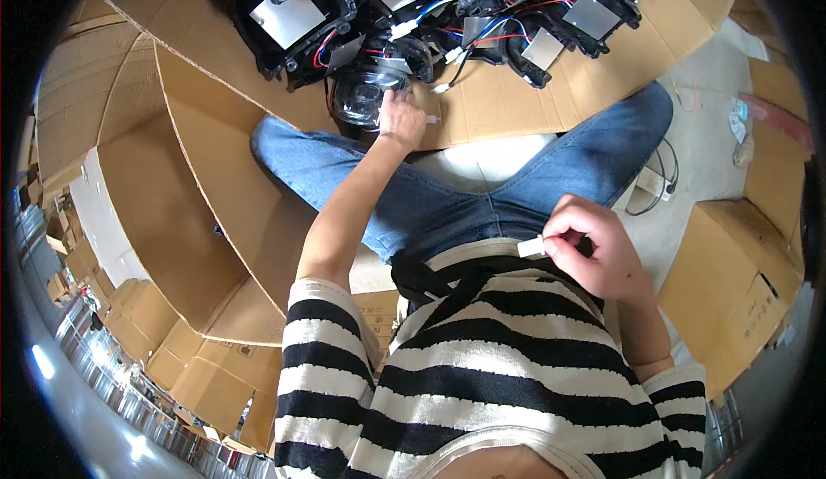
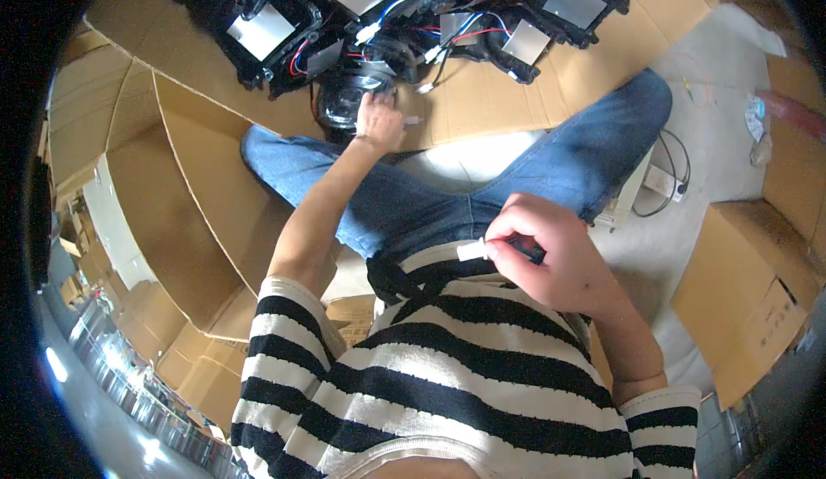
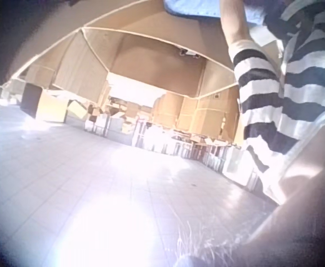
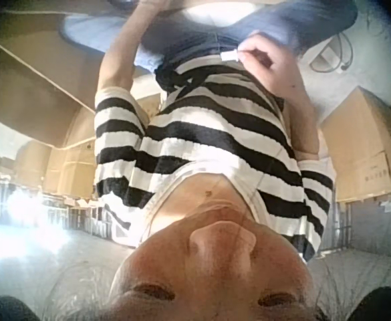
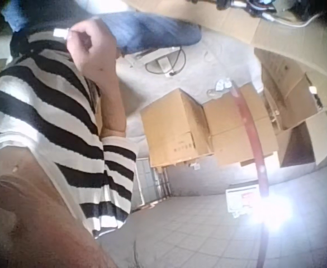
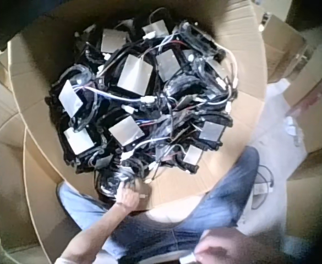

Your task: The person assembles electronic headlight components by hand, connecting wire connectors and wire harnesses inside cardboard boxes.

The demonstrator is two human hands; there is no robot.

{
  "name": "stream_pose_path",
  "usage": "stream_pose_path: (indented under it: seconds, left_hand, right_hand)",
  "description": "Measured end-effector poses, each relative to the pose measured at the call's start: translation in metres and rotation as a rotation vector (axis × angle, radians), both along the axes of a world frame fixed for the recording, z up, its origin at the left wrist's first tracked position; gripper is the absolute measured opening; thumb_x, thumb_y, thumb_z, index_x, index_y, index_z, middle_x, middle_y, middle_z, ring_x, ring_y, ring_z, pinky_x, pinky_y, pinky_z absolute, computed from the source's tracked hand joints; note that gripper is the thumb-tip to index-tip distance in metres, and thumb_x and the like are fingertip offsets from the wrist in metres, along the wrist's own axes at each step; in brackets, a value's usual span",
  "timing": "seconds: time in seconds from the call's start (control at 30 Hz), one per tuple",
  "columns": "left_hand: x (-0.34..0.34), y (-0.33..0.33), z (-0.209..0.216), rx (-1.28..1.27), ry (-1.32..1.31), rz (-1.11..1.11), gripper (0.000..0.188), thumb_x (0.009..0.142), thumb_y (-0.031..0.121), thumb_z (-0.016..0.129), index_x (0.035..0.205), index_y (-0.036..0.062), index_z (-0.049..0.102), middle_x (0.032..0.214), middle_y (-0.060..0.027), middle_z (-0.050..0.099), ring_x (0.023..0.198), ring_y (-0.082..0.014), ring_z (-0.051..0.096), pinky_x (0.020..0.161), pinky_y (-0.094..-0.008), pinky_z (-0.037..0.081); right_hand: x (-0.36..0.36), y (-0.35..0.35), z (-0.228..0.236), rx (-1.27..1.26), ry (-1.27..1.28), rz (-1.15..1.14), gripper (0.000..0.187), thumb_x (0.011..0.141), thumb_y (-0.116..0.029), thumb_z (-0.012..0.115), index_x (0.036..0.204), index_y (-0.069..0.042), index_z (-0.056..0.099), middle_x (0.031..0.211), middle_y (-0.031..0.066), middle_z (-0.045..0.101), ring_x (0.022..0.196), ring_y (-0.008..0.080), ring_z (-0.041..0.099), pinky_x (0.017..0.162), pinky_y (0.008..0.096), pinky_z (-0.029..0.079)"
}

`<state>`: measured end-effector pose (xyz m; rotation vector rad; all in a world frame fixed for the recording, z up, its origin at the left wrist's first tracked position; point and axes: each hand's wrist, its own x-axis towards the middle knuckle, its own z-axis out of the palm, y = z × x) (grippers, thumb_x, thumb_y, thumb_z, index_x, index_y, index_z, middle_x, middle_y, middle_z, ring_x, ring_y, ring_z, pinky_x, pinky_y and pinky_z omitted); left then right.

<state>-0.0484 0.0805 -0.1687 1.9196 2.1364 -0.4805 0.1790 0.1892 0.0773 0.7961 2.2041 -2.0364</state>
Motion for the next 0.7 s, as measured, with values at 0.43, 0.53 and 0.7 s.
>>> stream_pose_path:
  seconds: [0.43,0.53,0.7]
  left_hand:
    - [0.008,-0.034,0.057,0.395,-0.567,0.221,0.005,0.068,0.008,0.054,0.069,0.0037,0.056,0.075,-0.0092,0.055,0.071,-0.0249,0.055,0.061,-0.0323,0.047]
    - [0.026,-0.028,0.085,0.583,-0.733,0.23,0.007,0.066,0.005,0.059,0.072,0.003,0.056,0.074,-0.0083,0.053,0.07,-0.0241,0.054,0.062,-0.0315,0.046]
    - [0.033,-0.016,0.108,0.739,-0.857,0.302,0.008,0.066,0.003,0.06,0.073,0.0027,0.057,0.072,-0.0076,0.053,0.068,-0.0233,0.053,0.062,-0.031,0.045]
  right_hand:
    - [-0.008,-0.018,-0.017,-0.061,0.039,0.276,0.006,0.07,-0.001,0.058,0.072,-0.002,0.052,0.07,0.0081,0.051,0.063,0.0214,0.051,0.057,0.0309,0.04]
    - [-0.015,-0.013,-0.02,0.003,0.008,0.296,0.007,0.07,-0.001,0.057,0.071,-0.001,0.051,0.069,0.0092,0.05,0.064,0.0231,0.052,0.058,0.0313,0.04]
    - [-0.014,-0.009,-0.026,0.024,-0.028,0.117,0.005,0.072,0.002,0.055,0.072,-0.001,0.051,0.067,0.0046,0.05,0.058,0.0117,0.047,0.052,0.0235,0.036]
